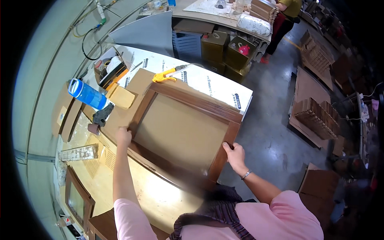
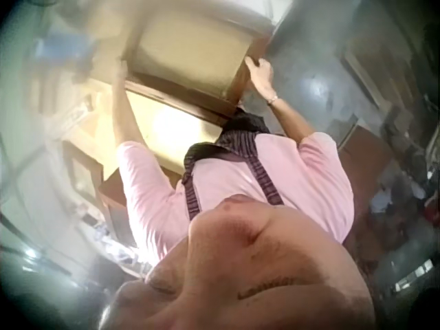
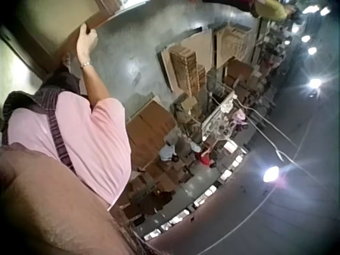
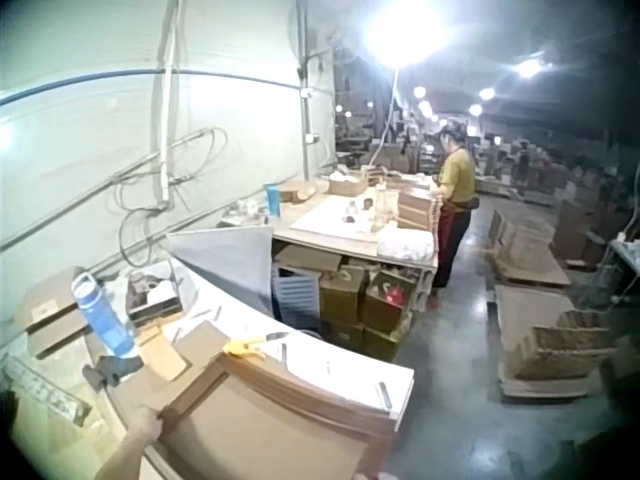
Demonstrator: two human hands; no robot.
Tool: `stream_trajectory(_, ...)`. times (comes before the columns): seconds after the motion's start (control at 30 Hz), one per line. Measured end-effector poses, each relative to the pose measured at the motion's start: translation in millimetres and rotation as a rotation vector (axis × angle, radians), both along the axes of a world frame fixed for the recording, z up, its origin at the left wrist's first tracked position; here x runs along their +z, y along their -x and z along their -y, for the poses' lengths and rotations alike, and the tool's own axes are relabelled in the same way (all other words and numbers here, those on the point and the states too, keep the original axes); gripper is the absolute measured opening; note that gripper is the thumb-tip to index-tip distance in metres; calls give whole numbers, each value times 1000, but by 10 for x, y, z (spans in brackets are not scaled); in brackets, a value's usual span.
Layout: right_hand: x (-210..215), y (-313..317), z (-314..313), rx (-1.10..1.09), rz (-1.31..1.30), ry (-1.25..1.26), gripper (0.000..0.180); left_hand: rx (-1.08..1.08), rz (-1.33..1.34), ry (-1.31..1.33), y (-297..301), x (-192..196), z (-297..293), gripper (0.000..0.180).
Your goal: The person pours liquid onto a cloth and wipes the glass and wooden frame of a cabinet door. They then use a small wooden block and the cloth to clean the corners and edges of the glass before picking up the door and placing it aside.
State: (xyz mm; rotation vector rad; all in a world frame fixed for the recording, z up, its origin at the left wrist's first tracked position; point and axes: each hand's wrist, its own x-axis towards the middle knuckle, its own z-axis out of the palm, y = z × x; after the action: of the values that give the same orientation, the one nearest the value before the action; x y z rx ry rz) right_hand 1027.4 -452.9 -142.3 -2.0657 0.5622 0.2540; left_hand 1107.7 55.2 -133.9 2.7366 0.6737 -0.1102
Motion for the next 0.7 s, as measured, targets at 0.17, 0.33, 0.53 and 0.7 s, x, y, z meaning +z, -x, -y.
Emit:
stream_trajectory(0.17,551,-241,146,388,65,401,34,-61,66,-50,92,-16,28,47)
stream_trajectory(0.33,545,-914,224,470,439,475,55,-194,22,-37,269,136,-51,57)
stream_trajectory(0.53,384,-1162,245,520,166,416,67,-329,-31,38,699,1062,-146,46)
stream_trajectory(0.7,57,-1123,341,380,284,262,63,-301,-99,71,1592,2049,-195,45)
